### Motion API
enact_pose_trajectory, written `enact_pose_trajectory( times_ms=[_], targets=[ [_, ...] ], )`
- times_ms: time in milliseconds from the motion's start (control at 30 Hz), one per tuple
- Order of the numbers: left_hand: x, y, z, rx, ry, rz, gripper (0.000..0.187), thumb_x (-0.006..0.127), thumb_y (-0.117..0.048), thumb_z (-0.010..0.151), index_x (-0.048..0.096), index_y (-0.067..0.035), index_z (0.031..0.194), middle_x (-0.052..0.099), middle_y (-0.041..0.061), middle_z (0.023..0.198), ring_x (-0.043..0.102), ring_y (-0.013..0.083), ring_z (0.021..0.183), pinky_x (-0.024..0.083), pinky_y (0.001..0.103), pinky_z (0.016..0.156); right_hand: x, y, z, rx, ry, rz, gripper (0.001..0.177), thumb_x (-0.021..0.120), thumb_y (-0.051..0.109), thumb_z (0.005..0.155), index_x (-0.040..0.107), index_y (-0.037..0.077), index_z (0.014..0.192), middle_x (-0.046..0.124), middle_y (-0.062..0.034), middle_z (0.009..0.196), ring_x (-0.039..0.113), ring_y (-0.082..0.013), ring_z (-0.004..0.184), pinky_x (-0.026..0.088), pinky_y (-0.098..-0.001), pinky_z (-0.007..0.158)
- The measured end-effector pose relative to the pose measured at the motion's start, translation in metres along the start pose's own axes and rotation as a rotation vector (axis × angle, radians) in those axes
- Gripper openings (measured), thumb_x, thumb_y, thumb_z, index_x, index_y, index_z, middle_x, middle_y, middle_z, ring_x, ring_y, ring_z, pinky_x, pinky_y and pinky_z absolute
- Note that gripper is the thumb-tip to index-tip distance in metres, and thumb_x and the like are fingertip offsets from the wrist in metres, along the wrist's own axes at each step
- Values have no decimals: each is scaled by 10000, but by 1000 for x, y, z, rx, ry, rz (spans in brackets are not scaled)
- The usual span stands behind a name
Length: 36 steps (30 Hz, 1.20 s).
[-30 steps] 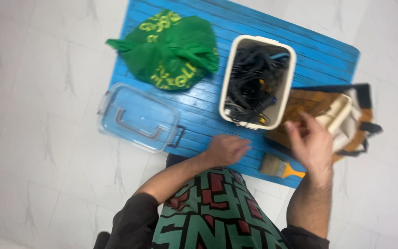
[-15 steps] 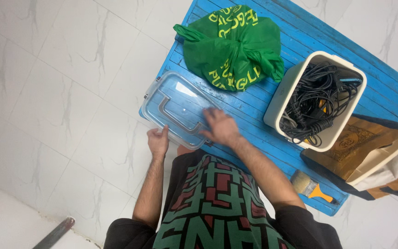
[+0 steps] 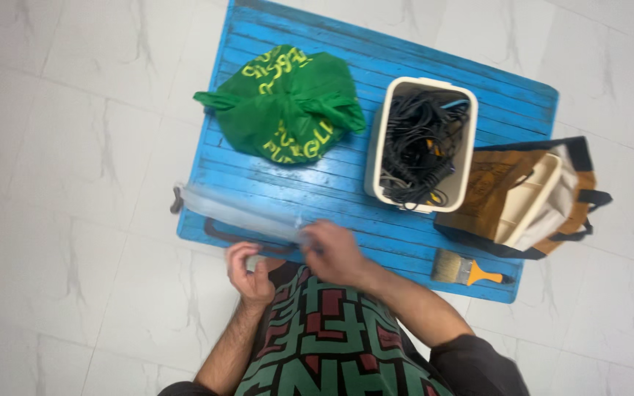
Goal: The person untangles and coils several black cables, placing them into a white plastic container on a blue table. After filling the container, the person closes the lid and secures it.
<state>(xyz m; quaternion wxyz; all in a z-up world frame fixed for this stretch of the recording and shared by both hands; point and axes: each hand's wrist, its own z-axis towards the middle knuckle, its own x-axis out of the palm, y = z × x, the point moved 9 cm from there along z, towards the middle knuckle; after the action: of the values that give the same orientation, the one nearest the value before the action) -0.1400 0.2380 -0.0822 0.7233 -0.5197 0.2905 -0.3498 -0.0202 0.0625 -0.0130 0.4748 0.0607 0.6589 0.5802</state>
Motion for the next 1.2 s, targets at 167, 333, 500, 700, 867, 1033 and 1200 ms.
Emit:
enact_pose_trajectory(
  times_ms=[167, 333, 500, 700, 867, 1033, 1200],
  targets=[
    [77, -56, 35, 257, -74, 194, 720, 703, -170, 916, 258, 64, 1430, 192, 207, 1548, 267, 326, 1477, 239, 485, 1284, -151, -53, -69, 229, -407, 467, 243, 690, -16, 956, 682, 1, 1198, 726, -50, 954, 684, -112, 824, 589, -260, 717],
    [203, 10, 69, -301, 234, -100, 939, 736, -262, 903, 160, 36, 1583, 282, 259, 1580, 330, 350, 1454, 370, 512, 1135, -209, -173, -141, 360, -908, 1010, 254, 586, -79, 935, 673, -54, 1171, 723, -149, 925, 700, -176, 742, 622, -327, 636],
    [299, 51, 90, -411, 459, 126, 806, 759, -423, 885, 430, 15, 1476, 581, 261, 1343, 601, 377, 1231, 504, 446, 1033, -219, -264, -160, 391, -1167, 956, 331, 624, -31, 948, 649, -119, 1266, 746, -186, 1067, 724, -247, 926, 600, -307, 830],
    [338, 25, 100, -54, 371, 434, 810, 747, -444, 913, 447, 70, 1462, 498, 260, 1392, 538, 421, 1289, 466, 463, 1080, -235, -210, -133, 667, -917, -601, 587, 713, 441, 985, 635, -57, 1285, 702, -271, 1178, 672, -437, 1087, 535, -474, 908],
    [337, 25, 107, -106, 398, 521, 781, 679, -503, 940, 490, 74, 1430, 526, 263, 1360, 541, 424, 1263, 453, 478, 1039, -235, -213, -111, 1004, -705, -337, 701, 530, 564, 992, 578, -18, 1381, 661, -278, 1224, 638, -434, 1141, 499, -533, 969],
    [326, 50, 107, -496, 416, 564, 600, 570, -603, 954, 741, -111, 1251, 700, 200, 1118, 673, 361, 1113, 515, 467, 977, -226, -220, -117, 1048, -805, -261, 619, 395, 511, 1054, 615, 58, 1414, 683, -218, 1242, 636, -408, 1186, 497, -519, 1022],
    [330, 88, 121, -591, 492, 500, 679, 657, -707, 817, 779, -106, 1106, 785, 149, 982, 748, 314, 983, 572, 431, 871, -226, -263, -124, 1042, -768, -303, 592, 442, 508, 1047, 631, 60, 1384, 618, -221, 1118, 605, -366, 1128, 475, -502, 980]
  ],
)
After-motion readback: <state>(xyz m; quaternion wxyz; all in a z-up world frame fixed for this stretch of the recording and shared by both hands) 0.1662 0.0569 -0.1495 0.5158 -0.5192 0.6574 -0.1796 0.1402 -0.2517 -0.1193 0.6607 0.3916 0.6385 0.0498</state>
